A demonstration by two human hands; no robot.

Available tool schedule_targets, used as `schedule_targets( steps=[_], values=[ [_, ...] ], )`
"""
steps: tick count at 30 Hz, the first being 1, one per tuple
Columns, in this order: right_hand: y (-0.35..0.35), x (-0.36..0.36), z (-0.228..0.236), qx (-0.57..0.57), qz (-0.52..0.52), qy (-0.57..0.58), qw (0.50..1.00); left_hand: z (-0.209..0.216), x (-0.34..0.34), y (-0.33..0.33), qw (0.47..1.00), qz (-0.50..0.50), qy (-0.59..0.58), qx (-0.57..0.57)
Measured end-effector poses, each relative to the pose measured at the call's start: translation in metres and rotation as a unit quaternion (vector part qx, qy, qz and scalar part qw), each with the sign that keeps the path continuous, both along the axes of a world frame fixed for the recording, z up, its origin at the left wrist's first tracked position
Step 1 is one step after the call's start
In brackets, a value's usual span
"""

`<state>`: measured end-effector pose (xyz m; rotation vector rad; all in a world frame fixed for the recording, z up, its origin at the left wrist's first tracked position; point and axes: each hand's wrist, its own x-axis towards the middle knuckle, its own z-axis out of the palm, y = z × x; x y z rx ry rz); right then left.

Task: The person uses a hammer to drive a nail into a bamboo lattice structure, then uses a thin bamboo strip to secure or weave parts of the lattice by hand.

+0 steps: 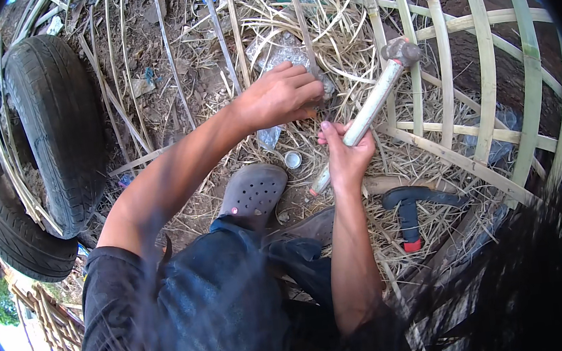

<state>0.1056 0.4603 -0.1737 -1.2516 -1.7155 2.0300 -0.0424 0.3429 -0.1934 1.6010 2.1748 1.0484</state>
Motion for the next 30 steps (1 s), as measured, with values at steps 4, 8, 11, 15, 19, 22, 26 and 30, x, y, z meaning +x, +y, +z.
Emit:
schedule_targets(
  steps=[4,8,11,15,19,22,26,30],
  values=[
    [-0.001,-0.002,0.003,0.002,-0.001,-0.01,1.0,0.001,0.004,-0.001,0.997,0.02,0.071,-0.027],
    [-0.002,-0.004,0.0,0.007,-0.003,-0.01,1.0,-0.006,0.01,0.0,0.991,0.025,0.129,-0.005],
    [-0.002,-0.008,0.001,0.013,-0.003,-0.014,1.0,-0.011,0.011,0.0,0.991,0.027,0.132,-0.001],
    [-0.001,-0.009,-0.002,0.019,-0.004,-0.016,1.0,-0.013,0.01,0.0,0.991,0.024,0.129,0.005],
    [-0.002,-0.011,-0.001,0.018,-0.005,-0.018,1.0,-0.014,0.011,0.0,0.991,0.029,0.13,0.006],
    [-0.003,-0.013,-0.001,0.019,-0.011,-0.017,1.0,-0.012,0.011,0.0,0.992,0.029,0.126,0.009],
    [-0.004,-0.013,-0.001,0.02,-0.013,-0.015,1.0,-0.008,0.009,0.001,0.992,0.021,0.127,-0.005],
    [-0.002,-0.011,-0.006,0.026,-0.013,-0.009,1.0,-0.006,0.008,0.003,0.99,0.012,0.137,-0.027]
  ],
)
